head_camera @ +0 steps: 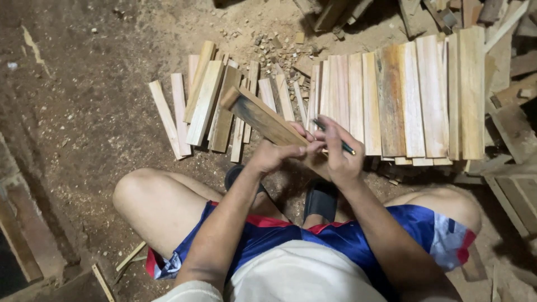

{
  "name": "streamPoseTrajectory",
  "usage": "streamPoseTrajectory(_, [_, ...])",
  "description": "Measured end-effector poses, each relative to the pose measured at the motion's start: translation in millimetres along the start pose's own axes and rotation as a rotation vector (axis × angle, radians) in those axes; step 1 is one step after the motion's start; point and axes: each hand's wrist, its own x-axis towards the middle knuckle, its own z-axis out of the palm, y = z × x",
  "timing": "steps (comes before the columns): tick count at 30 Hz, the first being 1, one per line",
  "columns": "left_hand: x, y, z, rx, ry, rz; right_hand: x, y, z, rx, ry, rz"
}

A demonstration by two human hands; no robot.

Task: Marking lines on wooden strips with a pencil and then scraping the surface with a hand tool

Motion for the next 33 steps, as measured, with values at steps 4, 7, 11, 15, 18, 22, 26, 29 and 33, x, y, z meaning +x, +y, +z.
streamPoseTrajectory(4, [-3.5,-91.2,-23.3,0.134,-0.047,0.003,19.9,-19.1,31.2,0.148,-0.019,0.132])
streamPoseTrajectory(7, [-7.4,-78.4,-7.5,0.15,-0.067,-0.037,25.4,-21.7,34.5,0.103,-0.112,0.131])
streamPoseTrajectory(11, [-8.7,1.5,2.6,0.058,-0.035,0.01,10.9,-7.8,10.8,-0.074,-0.211,0.17])
streamPoseTrajectory(15, [-12.2,24.7,-8.3,-0.115,0.014,-0.006,0.6,10.3,-25.8,-0.206,-0.222,0.235])
streamPoseTrajectory(18, [-7.2,19.8,-3.8,-0.162,-0.006,0.0,5.2,0.3,-17.7,-0.15,-0.202,0.178])
streamPoseTrajectory(22, [-3.7,19.1,-6.3,-0.114,0.007,0.03,4.9,5.8,-20.5,-0.178,-0.219,0.173])
streamPoseTrajectory(26, [-1.3,26.5,-31.2,-0.234,0.024,0.21,0.7,54.5,-66.3,-0.268,-0.184,0.211])
streamPoseTrajectory(29, [0.0,29.4,-35.4,-0.257,0.028,0.206,-2.9,55.3,-79.5,-0.4,-0.115,0.172])
streamPoseTrajectory(33, [8.1,14.7,-26.3,-0.257,0.049,0.134,-3.3,62.2,-55.6,-0.489,-0.129,-0.508])
